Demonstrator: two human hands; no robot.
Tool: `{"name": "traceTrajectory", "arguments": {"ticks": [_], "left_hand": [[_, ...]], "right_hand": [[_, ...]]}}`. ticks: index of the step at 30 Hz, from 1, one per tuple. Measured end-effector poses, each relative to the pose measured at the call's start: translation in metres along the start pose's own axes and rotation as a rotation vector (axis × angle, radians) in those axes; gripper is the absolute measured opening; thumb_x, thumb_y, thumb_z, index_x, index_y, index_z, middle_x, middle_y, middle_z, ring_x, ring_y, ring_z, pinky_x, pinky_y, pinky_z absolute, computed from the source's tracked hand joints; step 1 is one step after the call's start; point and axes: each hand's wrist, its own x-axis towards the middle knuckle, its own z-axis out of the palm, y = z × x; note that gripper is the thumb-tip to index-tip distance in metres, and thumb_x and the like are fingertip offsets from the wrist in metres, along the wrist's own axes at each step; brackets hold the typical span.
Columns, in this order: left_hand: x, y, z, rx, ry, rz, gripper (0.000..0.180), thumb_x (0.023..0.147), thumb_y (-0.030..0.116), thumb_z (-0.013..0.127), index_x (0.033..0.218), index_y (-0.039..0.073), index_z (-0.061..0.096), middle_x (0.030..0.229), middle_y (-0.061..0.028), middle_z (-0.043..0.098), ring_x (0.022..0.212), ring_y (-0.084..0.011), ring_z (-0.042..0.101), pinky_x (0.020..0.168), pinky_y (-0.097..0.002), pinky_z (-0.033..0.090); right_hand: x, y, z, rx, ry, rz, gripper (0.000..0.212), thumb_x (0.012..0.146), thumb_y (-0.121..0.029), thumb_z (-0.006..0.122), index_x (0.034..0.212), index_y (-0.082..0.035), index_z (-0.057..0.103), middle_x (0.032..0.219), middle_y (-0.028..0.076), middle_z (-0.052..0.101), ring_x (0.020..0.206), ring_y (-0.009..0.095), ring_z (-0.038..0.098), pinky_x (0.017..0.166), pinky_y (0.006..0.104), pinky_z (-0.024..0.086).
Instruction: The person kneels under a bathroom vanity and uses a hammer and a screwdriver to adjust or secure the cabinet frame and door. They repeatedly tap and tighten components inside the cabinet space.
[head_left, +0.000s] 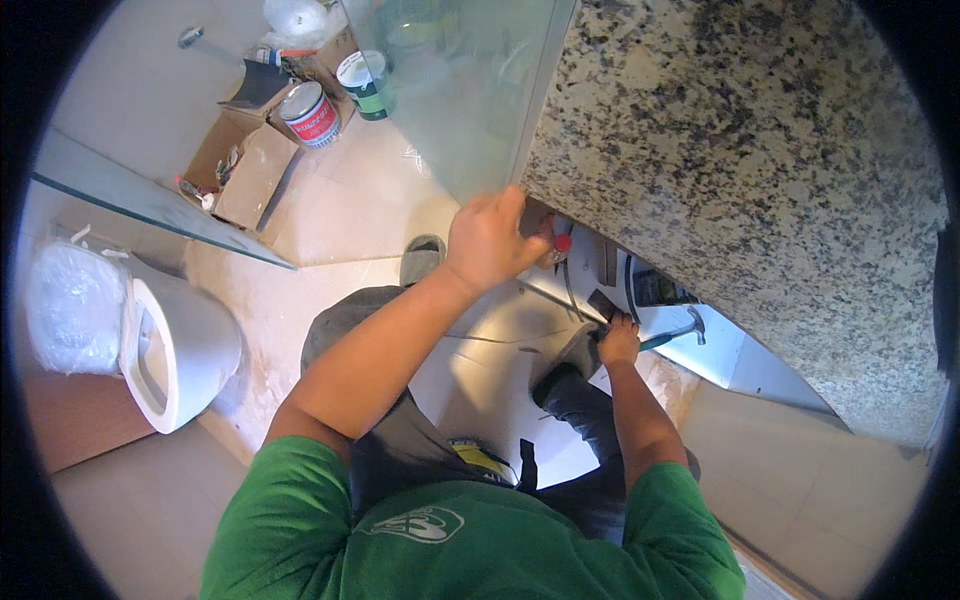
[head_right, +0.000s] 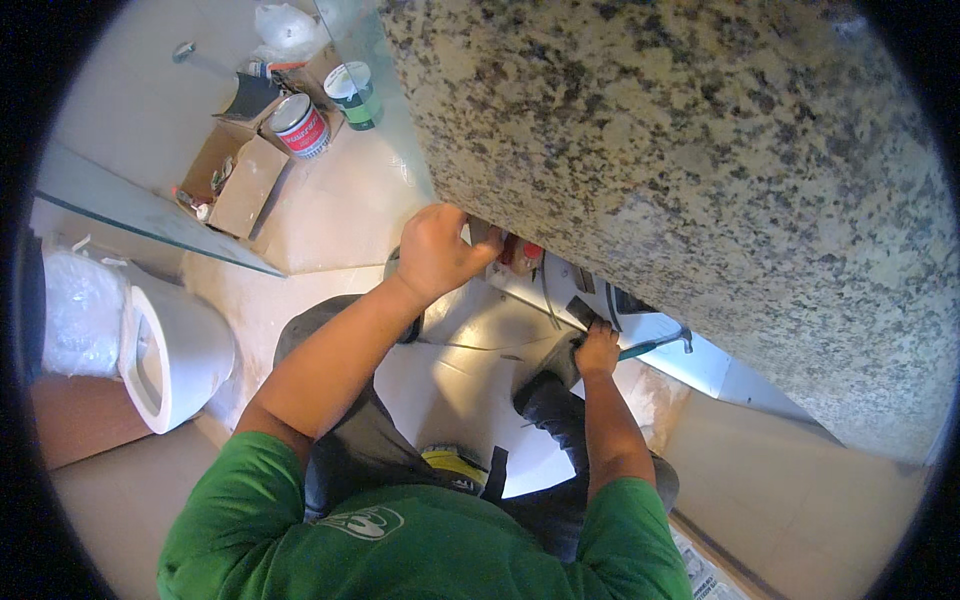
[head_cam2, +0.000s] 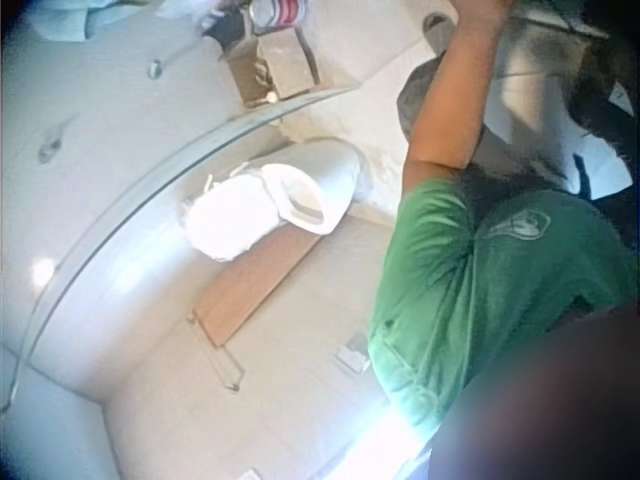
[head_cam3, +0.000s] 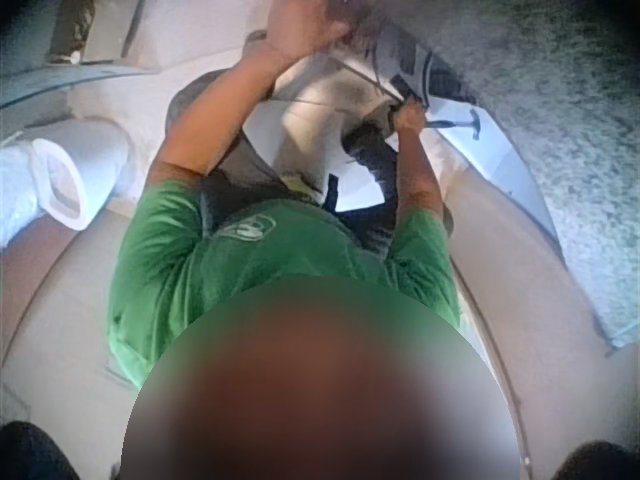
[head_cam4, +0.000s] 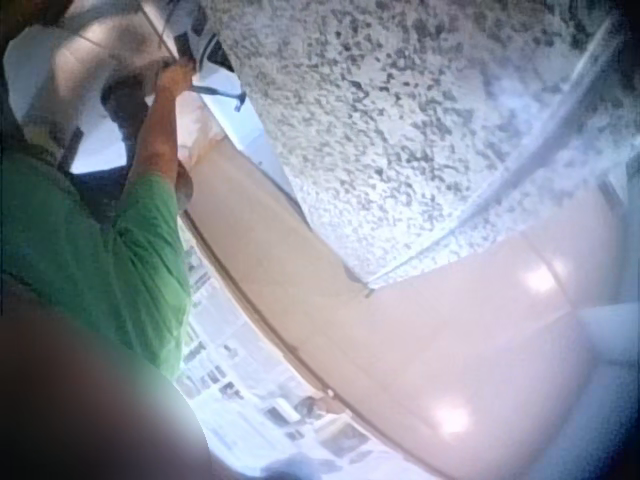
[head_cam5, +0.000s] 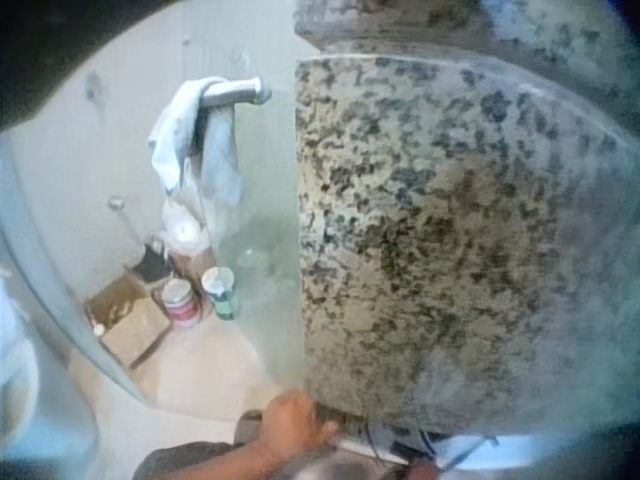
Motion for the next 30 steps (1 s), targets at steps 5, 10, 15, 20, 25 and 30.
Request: {"name": "traceTrajectory", "arguments": {"ticks": [5, 10, 15, 20, 25, 30], "left_hand": [[0.001, -0.001, 0.005, -0.038, 0.013, 0.018, 0.038, 0.066, 0.025, 0.078, 0.083, 0.003, 0.052, 0.068, -0.0185, 0.060, 0.064, -0.0404, 0.060, 0.063, -0.0474, 0.050], [0.000, -0.001, 0.002, -0.021, 0.002, 0.027, 0.036, 0.066, 0.023, 0.076, 0.083, 0.003, 0.052, 0.069, -0.0186, 0.060, 0.066, -0.0396, 0.061, 0.064, -0.0472, 0.050], [0.000, 0.000, -0.001, -0.040, 0.019, 0.023, 0.034, 0.067, 0.021, 0.075, 0.082, 0.003, 0.051, 0.068, -0.0178, 0.060, 0.065, -0.0394, 0.060, 0.063, -0.0475, 0.049], [-0.002, -0.003, 0.003, -0.068, 0.002, 0.019, 0.035, 0.067, 0.023, 0.077, 0.081, 0.004, 0.051, 0.069, -0.0168, 0.058, 0.066, -0.0397, 0.060, 0.062, -0.0479, 0.049], [0.000, -0.007, 0.005, 0.007, 0.003, 0.083, 0.036, 0.067, 0.025, 0.079, 0.081, 0.004, 0.053, 0.072, -0.0168, 0.059, 0.068, -0.0391, 0.061, 0.063, -0.0477, 0.050], [0.009, -0.008, -0.009, -0.087, -0.175, 0.077, 0.035, 0.071, 0.024, 0.079, 0.088, 0.001, 0.059, 0.081, -0.0185, 0.065, 0.076, -0.0381, 0.066, 0.067, -0.0430, 0.053]], "right_hand": [[0.017, 0.003, 0.004, -0.080, 0.010, 0.024, 0.054, 0.077, -0.015, 0.069, 0.129, -0.009, 0.055, 0.131, 0.014, 0.052, 0.121, 0.036, 0.053, 0.093, 0.0454, 0.053], [0.024, 0.002, 0.004, -0.053, 0.012, 0.022, 0.049, 0.077, -0.014, 0.069, 0.124, -0.010, 0.057, 0.128, 0.014, 0.053, 0.116, 0.037, 0.056, 0.089, 0.0459, 0.054], [0.024, -0.002, -0.007, -0.011, 0.002, 0.082, 0.044, 0.079, -0.018, 0.069, 0.120, -0.006, 0.058, 0.127, 0.016, 0.054, 0.113, 0.037, 0.057, 0.087, 0.0465, 0.055], [0.038, 0.021, 0.014, -0.011, 0.041, 0.053, 0.039, 0.083, -0.023, 0.062, 0.117, -0.004, 0.060, 0.118, 0.018, 0.062, 0.108, 0.037, 0.061, 0.085, 0.0470, 0.055], [0.013, 0.019, -0.013, 0.258, 0.027, -0.080, 0.028, 0.079, -0.016, 0.059, 0.104, -0.004, 0.064, 0.100, 0.024, 0.067, 0.099, 0.040, 0.064, 0.086, 0.0487, 0.053], [-0.054, 0.023, -0.072, 0.723, -0.085, -0.005, 0.014, 0.078, -0.008, 0.055, 0.090, -0.002, 0.058, 0.078, 0.020, 0.064, 0.076, 0.035, 0.067, 0.068, 0.0444, 0.054]]}}
